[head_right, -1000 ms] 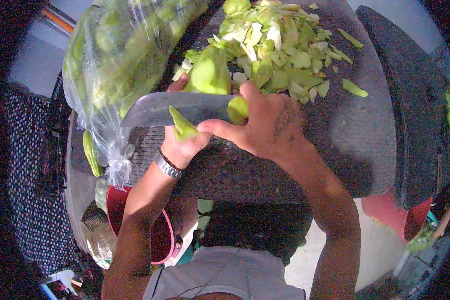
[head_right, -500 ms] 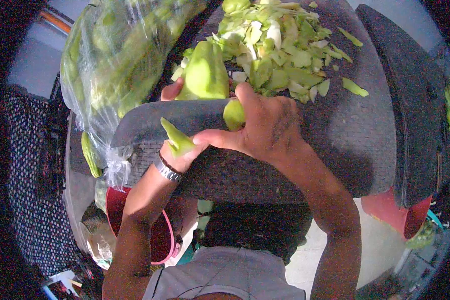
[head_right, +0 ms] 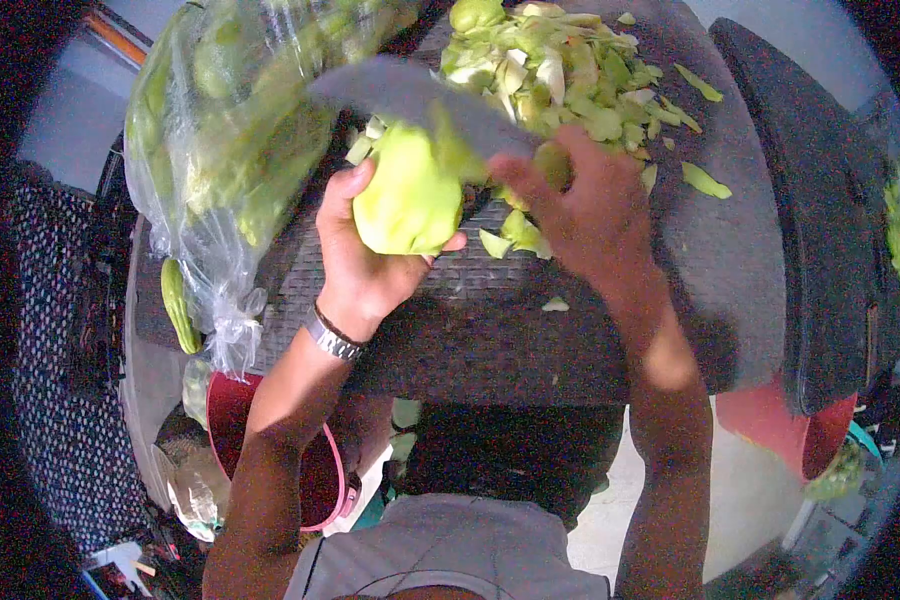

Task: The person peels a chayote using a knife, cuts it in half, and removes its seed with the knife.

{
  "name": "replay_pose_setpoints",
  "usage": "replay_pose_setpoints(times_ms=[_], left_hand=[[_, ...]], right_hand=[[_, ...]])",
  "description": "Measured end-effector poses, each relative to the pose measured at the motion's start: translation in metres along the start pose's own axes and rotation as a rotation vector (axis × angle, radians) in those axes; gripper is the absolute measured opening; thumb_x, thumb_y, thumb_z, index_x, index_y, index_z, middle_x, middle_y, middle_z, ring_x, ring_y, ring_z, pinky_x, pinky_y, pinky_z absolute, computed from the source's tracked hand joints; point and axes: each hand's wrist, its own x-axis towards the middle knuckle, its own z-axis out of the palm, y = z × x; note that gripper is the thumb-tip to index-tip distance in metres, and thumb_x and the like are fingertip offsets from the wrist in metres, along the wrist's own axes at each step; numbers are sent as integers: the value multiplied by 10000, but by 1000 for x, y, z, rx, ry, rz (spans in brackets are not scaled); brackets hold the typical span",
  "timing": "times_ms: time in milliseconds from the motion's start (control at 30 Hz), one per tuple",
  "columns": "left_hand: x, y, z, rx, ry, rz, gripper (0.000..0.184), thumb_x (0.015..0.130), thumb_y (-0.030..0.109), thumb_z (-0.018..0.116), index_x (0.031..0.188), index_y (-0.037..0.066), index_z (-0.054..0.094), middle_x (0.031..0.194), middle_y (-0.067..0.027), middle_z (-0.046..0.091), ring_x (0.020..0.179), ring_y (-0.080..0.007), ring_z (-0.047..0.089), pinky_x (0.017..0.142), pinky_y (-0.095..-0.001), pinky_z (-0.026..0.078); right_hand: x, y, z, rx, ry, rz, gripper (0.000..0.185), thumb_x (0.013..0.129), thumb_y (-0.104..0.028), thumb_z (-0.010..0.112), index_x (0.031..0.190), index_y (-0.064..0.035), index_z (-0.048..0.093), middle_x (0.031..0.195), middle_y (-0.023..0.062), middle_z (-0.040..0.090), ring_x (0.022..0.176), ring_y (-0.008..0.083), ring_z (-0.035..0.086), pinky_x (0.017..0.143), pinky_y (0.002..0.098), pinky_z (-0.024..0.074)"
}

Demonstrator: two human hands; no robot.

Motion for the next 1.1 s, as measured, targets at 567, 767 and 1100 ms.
replay_pose_setpoints(times_ms=[567,767,1100], left_hand=[[-4,1,-12,-149,-153,-62,581,974,517,488,1334,71,583,1227,-131,687,1094,-338,667,883,-517,562],[-2,2,8,82,-60,-92,713,876,503,621,1418,49,530,1247,-196,670,964,-408,703,705,-472,618],[-4,-14,-15,240,29,82,646,1000,578,520,1436,102,517,1409,-123,599,1300,-309,569,1109,-486,453]], right_hand=[[-3,13,10,-133,61,-257,762,734,-786,728,897,-52,607,654,149,629,666,402,682,620,472,532],[21,41,-14,-184,73,109,809,765,-839,652,863,-36,652,728,217,685,750,439,713,687,534,558],[-14,-15,9,-66,-67,-202,704,705,-706,810,879,-58,599,655,151,615,641,387,678,591,452,522]])
